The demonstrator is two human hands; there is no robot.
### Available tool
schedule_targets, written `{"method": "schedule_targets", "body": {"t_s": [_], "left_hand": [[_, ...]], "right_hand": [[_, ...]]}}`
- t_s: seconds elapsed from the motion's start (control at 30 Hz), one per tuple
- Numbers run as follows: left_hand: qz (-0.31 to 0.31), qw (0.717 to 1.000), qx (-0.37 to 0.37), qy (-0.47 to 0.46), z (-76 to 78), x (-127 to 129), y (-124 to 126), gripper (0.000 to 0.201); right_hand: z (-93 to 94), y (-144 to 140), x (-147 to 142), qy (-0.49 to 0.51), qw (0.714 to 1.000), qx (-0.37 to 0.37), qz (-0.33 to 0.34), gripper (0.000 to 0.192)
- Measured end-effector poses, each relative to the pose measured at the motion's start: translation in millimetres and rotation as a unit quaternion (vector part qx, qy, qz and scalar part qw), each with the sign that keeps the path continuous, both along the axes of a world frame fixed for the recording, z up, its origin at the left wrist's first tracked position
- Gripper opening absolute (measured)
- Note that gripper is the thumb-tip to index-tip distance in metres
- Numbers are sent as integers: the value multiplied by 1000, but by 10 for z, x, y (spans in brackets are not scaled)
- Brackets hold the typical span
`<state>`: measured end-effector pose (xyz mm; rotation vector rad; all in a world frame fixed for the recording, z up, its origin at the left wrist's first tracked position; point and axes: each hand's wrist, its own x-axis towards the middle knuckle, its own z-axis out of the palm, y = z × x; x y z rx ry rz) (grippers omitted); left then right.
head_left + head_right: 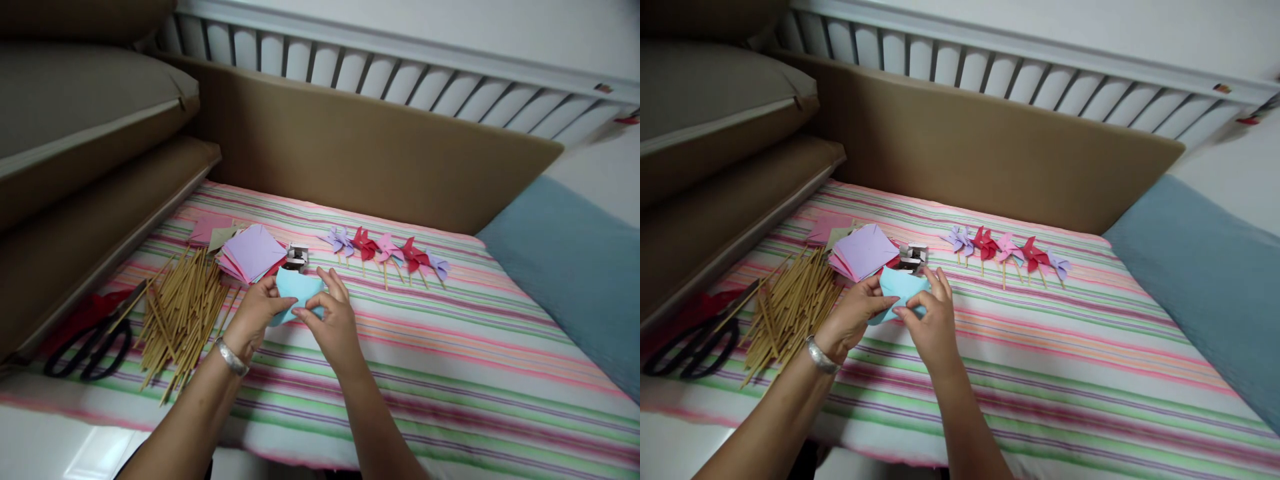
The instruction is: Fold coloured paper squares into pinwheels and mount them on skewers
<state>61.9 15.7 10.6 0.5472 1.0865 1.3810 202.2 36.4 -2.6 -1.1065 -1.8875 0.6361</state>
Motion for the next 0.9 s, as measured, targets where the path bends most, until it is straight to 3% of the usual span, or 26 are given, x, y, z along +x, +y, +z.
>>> {"method": "schedule_targets", "body": {"t_s": [0.23,0.5,0.67,0.9], "left_hand": [[4,1000,18,-16,-40,-23,10,41],[12,999,33,-9,-58,-61,10,39],[17,999,36,5,-70,-77,13,38],[5,1000,13,5,-24,-17,-7,43]], "right_hand": [[52,-8,44,3,997,-59,51,11],[93,3,95,18,993,-77,93,19],[63,-3,73,83,987,-125,61,8],[21,-25,13,53,995,-87,5,5]]}}
